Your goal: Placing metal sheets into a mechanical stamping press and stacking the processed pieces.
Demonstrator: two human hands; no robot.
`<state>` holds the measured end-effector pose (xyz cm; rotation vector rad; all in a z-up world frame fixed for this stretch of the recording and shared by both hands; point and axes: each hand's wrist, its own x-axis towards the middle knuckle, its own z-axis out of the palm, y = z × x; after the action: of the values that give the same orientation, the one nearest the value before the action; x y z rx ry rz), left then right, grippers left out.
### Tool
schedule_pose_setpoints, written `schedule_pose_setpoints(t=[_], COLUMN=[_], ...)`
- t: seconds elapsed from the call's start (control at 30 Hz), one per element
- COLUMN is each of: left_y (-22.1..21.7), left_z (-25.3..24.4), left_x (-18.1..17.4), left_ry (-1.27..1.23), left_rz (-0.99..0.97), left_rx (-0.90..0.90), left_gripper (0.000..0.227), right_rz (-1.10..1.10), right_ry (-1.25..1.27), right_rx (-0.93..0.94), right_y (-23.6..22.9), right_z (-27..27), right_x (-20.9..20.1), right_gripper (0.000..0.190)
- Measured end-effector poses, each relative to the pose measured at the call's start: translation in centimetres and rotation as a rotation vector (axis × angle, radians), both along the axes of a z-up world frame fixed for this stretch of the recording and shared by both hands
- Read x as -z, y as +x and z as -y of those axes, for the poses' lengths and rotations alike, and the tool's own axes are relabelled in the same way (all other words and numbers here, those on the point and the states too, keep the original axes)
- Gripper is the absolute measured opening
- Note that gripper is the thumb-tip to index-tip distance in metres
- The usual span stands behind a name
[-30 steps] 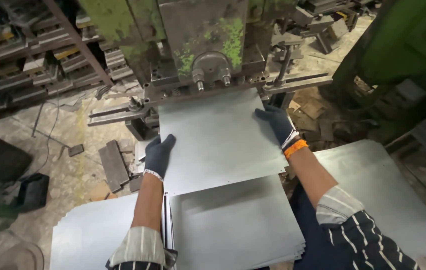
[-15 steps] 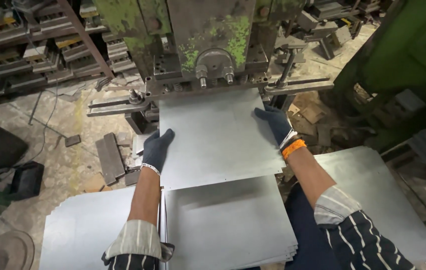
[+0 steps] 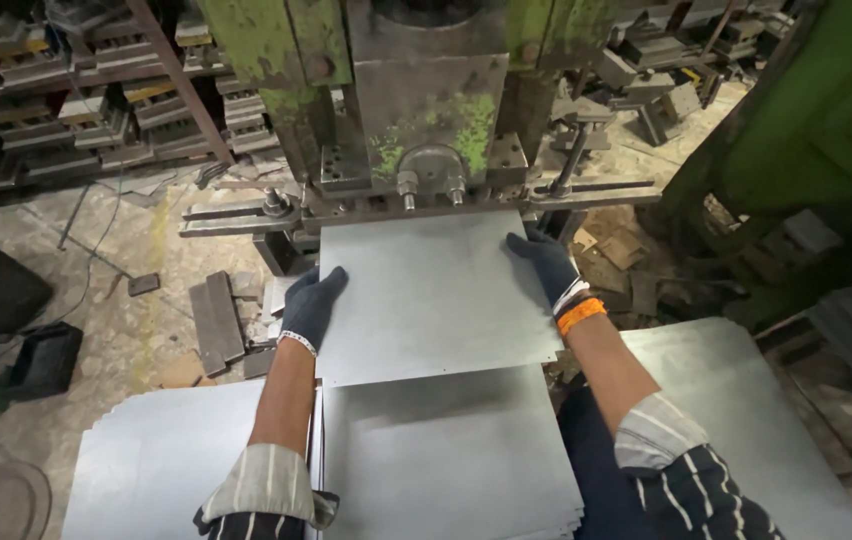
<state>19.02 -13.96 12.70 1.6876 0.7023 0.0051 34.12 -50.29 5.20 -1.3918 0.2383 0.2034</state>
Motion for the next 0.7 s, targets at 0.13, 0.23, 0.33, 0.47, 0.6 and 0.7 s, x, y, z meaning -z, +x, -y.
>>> schedule_pose_setpoints(t=[0.13,0.23,0.33,0.47,0.6,0.7], left_y=[-0.3,-0.7,-3.3,-9.4,-17.6,-21.1], left_z=[0.3,0.4,1.0,0.9,2.9,2.7], left_x=[-0.4,0.0,-0.7,2.3,2.2,5.3], left_ry=[0.082,0.062,-0.232,-0.112,-0.085,-0.235], left_rz=[-0.044,-0.066,0.130,0.133,-0.063,-0.006], left_rx=[0.036,0.034,0.013,0.095,0.104,-0.047], left_gripper=[0.069,0.081,0.090,0.075,0.086,0.066], right_rz=[0.039,0.083,0.071,-0.048,-0.040,0.001], right_ry=[-0.028,0.004,-0.069,-0.100,-0.215,-0.076], right_rx=[-0.011,-0.020,-0.044,-0.012,-0.048,-0.055], right_y=[0.0,-1.3,-5.1,-14.6,-23.6,-24.4], right_z=[0.3,-0.6,-0.9,-1.7,-2.0,1.9], right_x=[0.4,-0.8,-2.3,-6.1,-5.9,1.9], right_gripper=[0.047,0.047,0.062,0.077,0.072,0.068])
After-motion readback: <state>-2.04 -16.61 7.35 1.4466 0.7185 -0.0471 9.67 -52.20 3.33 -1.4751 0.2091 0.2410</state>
